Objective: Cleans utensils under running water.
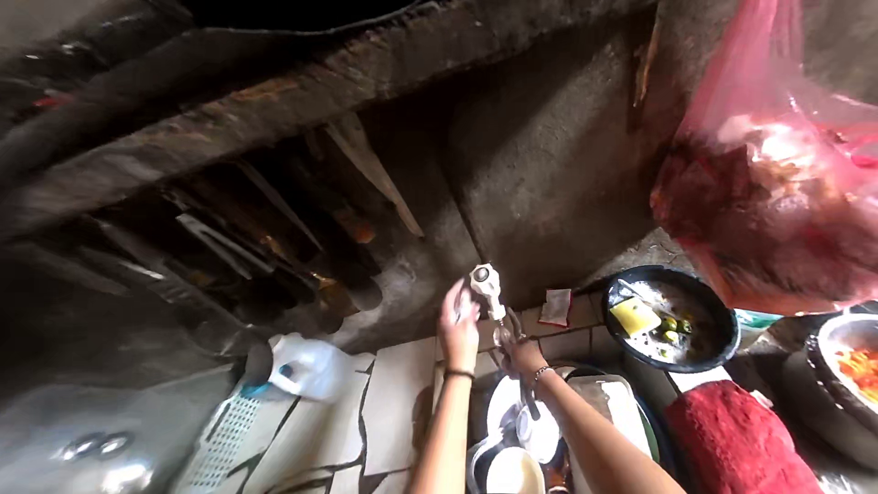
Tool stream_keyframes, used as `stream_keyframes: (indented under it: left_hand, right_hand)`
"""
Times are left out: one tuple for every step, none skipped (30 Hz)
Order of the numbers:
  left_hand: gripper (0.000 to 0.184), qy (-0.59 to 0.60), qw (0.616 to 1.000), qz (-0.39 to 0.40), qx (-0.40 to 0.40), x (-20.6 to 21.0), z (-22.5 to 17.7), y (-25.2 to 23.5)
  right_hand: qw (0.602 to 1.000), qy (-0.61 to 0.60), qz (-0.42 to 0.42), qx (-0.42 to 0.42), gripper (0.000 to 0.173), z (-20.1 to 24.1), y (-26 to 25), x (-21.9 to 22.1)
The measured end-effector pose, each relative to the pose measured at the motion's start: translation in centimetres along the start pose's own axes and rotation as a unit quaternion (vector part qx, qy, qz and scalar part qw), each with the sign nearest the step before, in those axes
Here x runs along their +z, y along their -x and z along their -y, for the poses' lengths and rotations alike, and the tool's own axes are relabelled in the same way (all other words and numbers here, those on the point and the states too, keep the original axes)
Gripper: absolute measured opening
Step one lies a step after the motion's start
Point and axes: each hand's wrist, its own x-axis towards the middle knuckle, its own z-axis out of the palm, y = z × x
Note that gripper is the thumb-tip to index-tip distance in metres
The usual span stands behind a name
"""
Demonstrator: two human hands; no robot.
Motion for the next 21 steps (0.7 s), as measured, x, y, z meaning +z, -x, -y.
stream_keyframes:
  left_hand:
    - [0.043,0.041,0.998,-0.004,-0.055,1.0,3.5,1.0]
    - [0.045,0.059,0.992,0.025,-0.113,2.2,6.2,1.9]
    - [0.042,0.069,0.982,0.065,-0.166,3.6,8.1,2.5]
    - [0.035,0.071,0.970,0.104,-0.209,4.6,9.1,2.6]
    - [0.029,0.059,0.961,0.138,-0.232,5.3,9.6,2.3]
    - [0.028,0.022,0.958,0.169,-0.232,5.6,9.7,1.6]
    - [0.030,-0.024,0.959,0.182,-0.216,5.9,9.6,0.8]
    - [0.028,-0.056,0.965,0.163,-0.199,6.3,9.4,0.4]
    - [0.027,-0.069,0.971,0.135,-0.184,6.8,9.2,0.4]
    - [0.029,-0.068,0.974,0.126,-0.175,7.4,8.7,0.6]
    - [0.034,-0.050,0.973,0.143,-0.176,7.7,8.0,0.7]
    - [0.035,-0.041,0.965,0.179,-0.185,7.6,7.4,0.7]
    - [0.033,-0.037,0.959,0.213,-0.184,7.5,7.4,0.4]
    - [0.032,-0.050,0.956,0.232,-0.174,7.4,7.5,-0.1]
    - [0.034,-0.078,0.957,0.228,-0.160,7.3,7.4,-0.2]
    - [0.034,-0.084,0.967,0.194,-0.144,7.6,7.4,0.2]
    - [0.030,-0.068,0.976,0.164,-0.126,8.1,7.5,0.7]
    - [0.032,-0.050,0.978,0.172,-0.106,8.3,7.6,0.8]
    - [0.038,-0.036,0.971,0.214,-0.097,8.1,7.8,0.8]
    - [0.040,-0.017,0.959,0.261,-0.110,7.7,8.3,0.7]
    - [0.035,0.007,0.945,0.294,-0.140,7.3,8.9,0.3]
  right_hand:
    - [1.000,-0.029,0.010,0.001,0.029,0.2,0.3,-0.1]
    - [0.999,-0.043,0.011,-0.002,0.022,0.2,0.6,-0.2]
    - [0.999,-0.048,0.009,-0.008,0.020,0.1,1.0,-0.5]
    - [0.999,-0.045,0.007,-0.010,0.020,-0.1,1.3,-0.9]
    - [0.999,-0.039,-0.001,-0.010,0.018,-0.5,1.6,-1.3]
    - [1.000,-0.030,-0.007,-0.007,0.017,-0.9,1.8,-1.7]
    - [1.000,-0.017,-0.005,-0.003,0.020,-1.3,2.0,-2.2]
    - [1.000,-0.006,-0.006,0.004,0.021,-1.7,2.3,-2.4]
    - [1.000,0.003,-0.014,0.009,0.020,-1.9,2.5,-2.3]
    - [0.999,0.008,-0.030,0.011,0.020,-2.0,2.9,-2.1]
    - [0.998,0.010,-0.054,0.008,0.019,-1.9,3.2,-1.8]
    - [0.997,0.001,-0.081,-0.004,0.018,-2.0,3.3,-1.8]
    - [0.995,-0.010,-0.101,-0.020,0.020,-2.4,3.3,-2.0]
    - [0.994,-0.010,-0.107,-0.032,0.021,-3.0,3.4,-2.1]
    - [0.993,-0.006,-0.108,-0.038,0.022,-3.4,3.6,-2.0]
    - [0.994,-0.004,-0.107,-0.036,0.020,-3.7,3.9,-1.6]
    - [0.995,-0.004,-0.101,-0.028,0.018,-3.7,4.2,-1.3]
    - [0.995,-0.012,-0.095,-0.021,0.016,-3.5,4.4,-1.2]
    - [0.995,-0.029,-0.089,-0.020,0.017,-3.5,4.5,-1.6]
    - [0.995,-0.049,-0.081,-0.019,0.020,-3.9,4.8,-2.2]
    - [0.996,-0.057,-0.065,-0.018,0.022,-4.3,4.9,-2.9]
